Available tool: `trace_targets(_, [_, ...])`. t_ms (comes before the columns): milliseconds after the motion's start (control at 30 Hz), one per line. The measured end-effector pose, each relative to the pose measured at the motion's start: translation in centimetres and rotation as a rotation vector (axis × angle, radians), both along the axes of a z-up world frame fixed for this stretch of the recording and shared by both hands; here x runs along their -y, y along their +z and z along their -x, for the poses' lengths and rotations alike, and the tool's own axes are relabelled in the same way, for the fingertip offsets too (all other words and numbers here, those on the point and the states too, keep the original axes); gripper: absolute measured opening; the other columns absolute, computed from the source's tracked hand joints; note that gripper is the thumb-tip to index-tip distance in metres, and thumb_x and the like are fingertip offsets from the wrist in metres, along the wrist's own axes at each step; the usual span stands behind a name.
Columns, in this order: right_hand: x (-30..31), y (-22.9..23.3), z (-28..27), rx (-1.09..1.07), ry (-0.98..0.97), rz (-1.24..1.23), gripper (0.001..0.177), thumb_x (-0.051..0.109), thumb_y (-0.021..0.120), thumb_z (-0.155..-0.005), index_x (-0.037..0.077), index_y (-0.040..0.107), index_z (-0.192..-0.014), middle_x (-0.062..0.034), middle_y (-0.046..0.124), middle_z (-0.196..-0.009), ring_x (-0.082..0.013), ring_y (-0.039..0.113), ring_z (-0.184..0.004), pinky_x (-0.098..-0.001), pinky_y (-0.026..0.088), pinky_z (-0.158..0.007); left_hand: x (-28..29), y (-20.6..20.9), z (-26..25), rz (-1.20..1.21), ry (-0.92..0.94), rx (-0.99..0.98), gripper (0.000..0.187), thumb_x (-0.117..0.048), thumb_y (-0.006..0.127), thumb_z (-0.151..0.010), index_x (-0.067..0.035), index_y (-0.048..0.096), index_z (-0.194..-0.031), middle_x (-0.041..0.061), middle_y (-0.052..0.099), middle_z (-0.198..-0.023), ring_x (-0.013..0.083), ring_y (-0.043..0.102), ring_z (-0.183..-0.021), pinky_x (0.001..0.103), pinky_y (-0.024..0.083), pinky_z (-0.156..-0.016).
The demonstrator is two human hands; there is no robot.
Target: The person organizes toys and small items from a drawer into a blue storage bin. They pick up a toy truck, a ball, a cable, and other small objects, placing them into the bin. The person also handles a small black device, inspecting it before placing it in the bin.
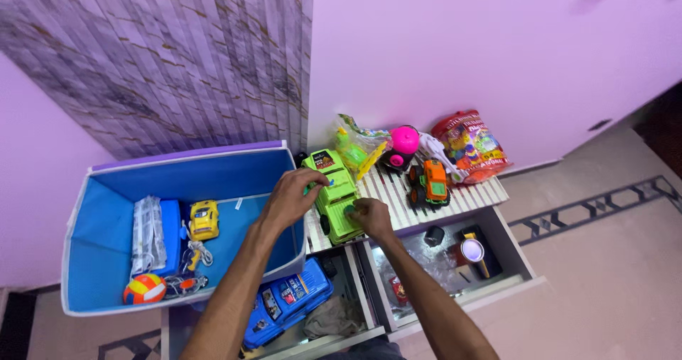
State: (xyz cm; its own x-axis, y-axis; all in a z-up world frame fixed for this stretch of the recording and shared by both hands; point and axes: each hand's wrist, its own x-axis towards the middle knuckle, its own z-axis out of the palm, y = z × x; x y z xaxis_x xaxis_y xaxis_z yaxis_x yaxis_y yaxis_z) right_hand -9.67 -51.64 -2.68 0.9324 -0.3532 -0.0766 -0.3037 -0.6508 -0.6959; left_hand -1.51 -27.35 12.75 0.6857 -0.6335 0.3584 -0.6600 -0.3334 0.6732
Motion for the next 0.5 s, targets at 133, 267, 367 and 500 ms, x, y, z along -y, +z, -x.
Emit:
trace_targets(133, [-1.7, 1.6, 0.9, 0.131, -0.066, 0.239, 0.081, 0.053, 0.094, -0.066, 0.007, 0.068, -0.127, -0.0203, 0.066, -0.125, -0.0328, 0.063, -0.118, -0.0455, 0.055, -0.097, 0.0, 0.3, 0.5, -0.075, 0.016, 0.073, 0.012, -0.003, 0.069, -0.085, -0.005, 0.074, -0.095, 0.01, 0.075, -0.098, 0.0299, 0.068, -0.103, 0.045, 0.046, -0.099])
trace_targets(267, [-3.4, 3.4, 0.2, 0.016, -0.005, 0.3, 0.152, 0.067, 0.104, -0.045, 0.003, 0.018, -0.153, -0.0377, 0.03, -0.153, -0.052, 0.044, -0.13, -0.0544, 0.049, -0.094, 0.4, -0.3, 0.7, -0.145, 0.042, 0.201, 0.014, 0.002, 0.07, -0.079, -0.006, 0.074, -0.09, 0.01, 0.074, -0.093, 0.031, 0.066, -0.097, 0.045, 0.047, -0.094])
trace_targets(367, [-3.6, 3.7, -0.3, -0.071, 0.063, 0.27, 0.159, 0.06, 0.1, -0.043, 0.009, 0.006, -0.16, -0.0333, 0.035, -0.149, -0.0488, 0.05, -0.126, -0.053, 0.052, -0.093, 1.3, -0.5, 1.1, -0.202, 0.078, 0.271, 0.017, 0.005, 0.069, -0.076, -0.006, 0.073, -0.088, 0.011, 0.072, -0.089, 0.0305, 0.066, -0.095, 0.044, 0.047, -0.094])
trace_targets(500, [-1.9, 3.0, -0.3, -0.15, 0.066, 0.165, 0.146, 0.05, 0.093, -0.053, 0.009, 0.005, -0.163, -0.0234, 0.05, -0.138, -0.0418, 0.059, -0.119, -0.0517, 0.054, -0.097, 1.6, -0.9, 1.2, -0.312, 0.107, 0.298, 0.022, 0.009, 0.066, -0.072, -0.006, 0.074, -0.087, 0.011, 0.071, -0.088, 0.0309, 0.065, -0.093, 0.043, 0.046, -0.096])
